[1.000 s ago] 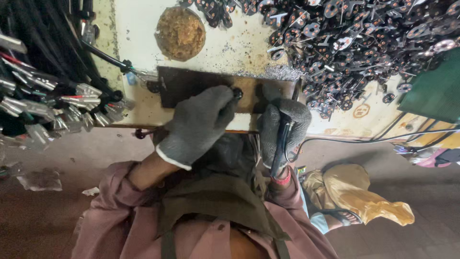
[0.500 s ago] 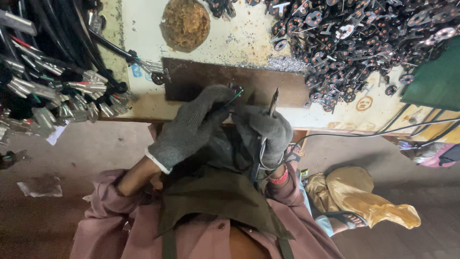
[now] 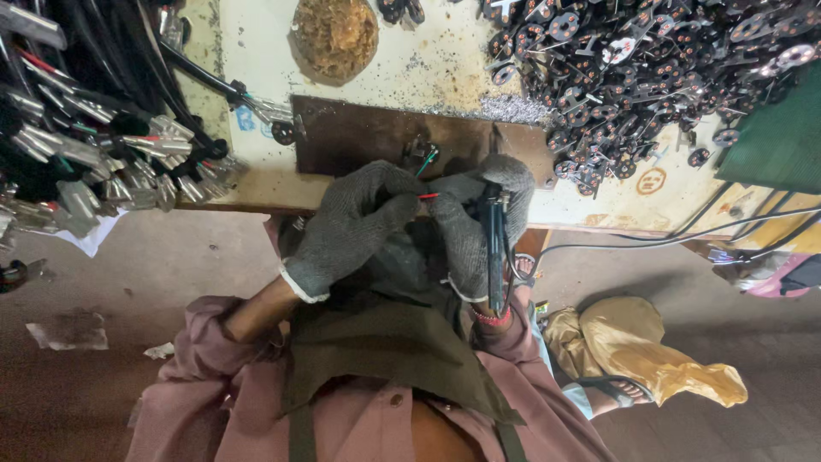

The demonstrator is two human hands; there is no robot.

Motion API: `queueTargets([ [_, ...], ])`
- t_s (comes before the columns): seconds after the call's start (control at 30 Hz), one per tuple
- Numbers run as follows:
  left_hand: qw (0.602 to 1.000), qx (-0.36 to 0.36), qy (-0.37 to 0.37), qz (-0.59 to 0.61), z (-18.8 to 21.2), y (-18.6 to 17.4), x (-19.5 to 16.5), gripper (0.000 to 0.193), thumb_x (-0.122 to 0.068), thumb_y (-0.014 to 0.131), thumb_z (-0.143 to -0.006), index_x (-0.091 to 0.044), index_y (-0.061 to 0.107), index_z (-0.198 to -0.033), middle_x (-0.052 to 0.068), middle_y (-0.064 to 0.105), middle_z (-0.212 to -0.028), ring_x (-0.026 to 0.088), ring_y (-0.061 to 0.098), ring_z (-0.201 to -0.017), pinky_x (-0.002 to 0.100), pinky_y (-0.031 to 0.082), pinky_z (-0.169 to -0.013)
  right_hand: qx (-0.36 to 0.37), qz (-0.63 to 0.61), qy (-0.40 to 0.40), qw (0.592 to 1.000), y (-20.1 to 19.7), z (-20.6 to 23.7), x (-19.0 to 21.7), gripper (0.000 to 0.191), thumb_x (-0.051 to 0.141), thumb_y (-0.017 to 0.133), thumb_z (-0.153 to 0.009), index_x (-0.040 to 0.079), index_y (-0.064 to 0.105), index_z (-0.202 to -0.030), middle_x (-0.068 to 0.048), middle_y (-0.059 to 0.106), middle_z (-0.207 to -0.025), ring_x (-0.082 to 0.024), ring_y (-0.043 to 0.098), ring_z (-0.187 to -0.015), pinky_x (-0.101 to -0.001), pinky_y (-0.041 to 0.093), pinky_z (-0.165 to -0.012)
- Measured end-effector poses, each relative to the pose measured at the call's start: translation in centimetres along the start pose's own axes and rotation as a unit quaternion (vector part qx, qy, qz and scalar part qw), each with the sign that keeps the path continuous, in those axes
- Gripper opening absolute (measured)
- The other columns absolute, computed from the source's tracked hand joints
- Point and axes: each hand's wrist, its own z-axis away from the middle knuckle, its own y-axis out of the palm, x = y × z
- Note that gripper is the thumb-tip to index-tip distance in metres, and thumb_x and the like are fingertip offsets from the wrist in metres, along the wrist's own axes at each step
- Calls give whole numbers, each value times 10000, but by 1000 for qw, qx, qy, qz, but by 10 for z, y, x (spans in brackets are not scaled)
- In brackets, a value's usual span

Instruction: The person sits at a workbench and solders wires onto small electronic components one at a time using a soldering iron, placing each finished component onto a large pile on the bench and picking up the next part to repeat the work.

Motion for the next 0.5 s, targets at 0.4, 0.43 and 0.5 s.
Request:
queueTargets([
  [0.4, 994, 24, -54, 94, -1, 3, 16, 77, -98, 671, -978, -32, 660, -1017, 86, 686, -951, 170, 662, -796, 314, 523, -742, 27, -85, 33, 996, -4, -3, -2, 606, -96, 848, -868, 81, 488, -1322, -90, 654, -1098, -154, 656, -960, -324, 585, -844],
  [0.43, 991, 10, -57, 116, 0, 7, 16, 80, -93, 671, -987, -26, 657, -1029, 76, 661, -949, 146, 626, -816, 304, 509, -747, 3, -5, 12, 1000, 0, -1, -3, 626, -93, 853, -869, 93, 471, -1329, -88, 664, -1083, -147, 660, -918, -302, 570, -793],
  [0.5, 985, -22, -62, 160, 1, 11, 17, 87, -83, 669, -1006, -12, 652, -1054, 57, 612, -944, 99, 553, -856, 285, 481, -757, 13, 9, -40, 999, 4, 0, -4, 663, -124, 839, -868, 91, 457, -1366, -90, 618, -1163, -159, 634, -1018, -321, 563, -898],
])
